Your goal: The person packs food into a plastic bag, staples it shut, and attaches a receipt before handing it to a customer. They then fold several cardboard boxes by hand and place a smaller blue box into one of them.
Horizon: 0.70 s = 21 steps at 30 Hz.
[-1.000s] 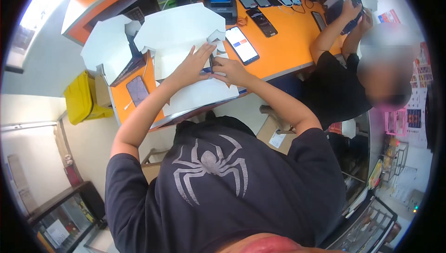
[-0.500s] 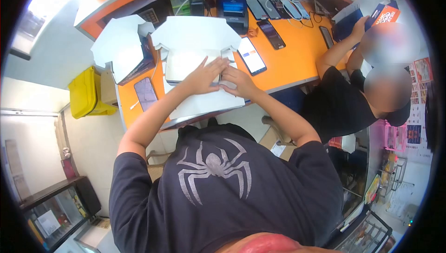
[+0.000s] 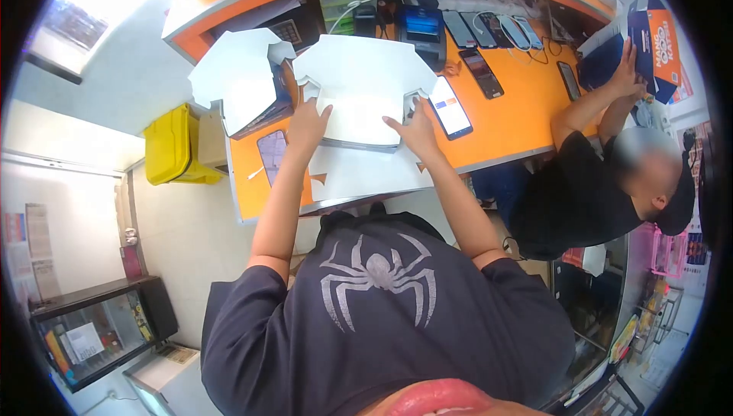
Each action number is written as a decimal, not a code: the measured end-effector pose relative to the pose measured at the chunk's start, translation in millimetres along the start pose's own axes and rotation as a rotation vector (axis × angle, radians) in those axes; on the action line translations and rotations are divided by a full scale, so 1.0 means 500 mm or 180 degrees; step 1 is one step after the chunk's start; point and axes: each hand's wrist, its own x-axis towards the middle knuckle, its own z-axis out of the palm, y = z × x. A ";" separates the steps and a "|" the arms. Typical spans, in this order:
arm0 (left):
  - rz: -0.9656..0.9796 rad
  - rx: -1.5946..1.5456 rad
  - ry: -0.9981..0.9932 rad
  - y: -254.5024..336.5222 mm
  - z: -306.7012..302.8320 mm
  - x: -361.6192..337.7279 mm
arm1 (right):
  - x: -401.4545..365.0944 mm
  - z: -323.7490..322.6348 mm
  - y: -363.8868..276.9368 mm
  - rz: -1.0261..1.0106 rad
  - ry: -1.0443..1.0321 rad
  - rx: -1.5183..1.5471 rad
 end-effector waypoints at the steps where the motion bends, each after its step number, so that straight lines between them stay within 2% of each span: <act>1: -0.0032 0.0261 -0.0048 0.010 0.004 0.004 | 0.008 0.000 -0.004 -0.0056 -0.0153 -0.0069; 3: -0.0023 0.0501 0.0022 0.015 0.014 0.002 | 0.013 0.001 -0.006 -0.0149 -0.0489 -0.0222; 8: -0.0107 0.0236 0.0461 0.021 0.034 -0.029 | 0.014 -0.019 -0.038 -0.0046 -0.0620 -0.0741; 11: -0.0356 0.0150 0.0378 0.015 0.055 -0.031 | 0.020 -0.004 -0.035 0.0016 -0.0605 -0.1009; 14: -0.0318 0.0086 0.0284 -0.004 0.066 -0.020 | 0.025 0.007 -0.037 0.0101 -0.0647 -0.1213; 18: -0.0080 0.0548 0.0042 -0.013 0.046 0.011 | 0.031 0.020 -0.030 0.0011 -0.0638 -0.1308; 20: -0.0021 0.0702 -0.0065 -0.022 0.042 0.038 | 0.043 0.026 -0.019 0.0181 -0.0715 -0.1262; 21: -0.0046 0.0504 0.0135 -0.032 0.050 0.045 | 0.045 0.024 -0.014 0.0097 -0.0682 -0.1220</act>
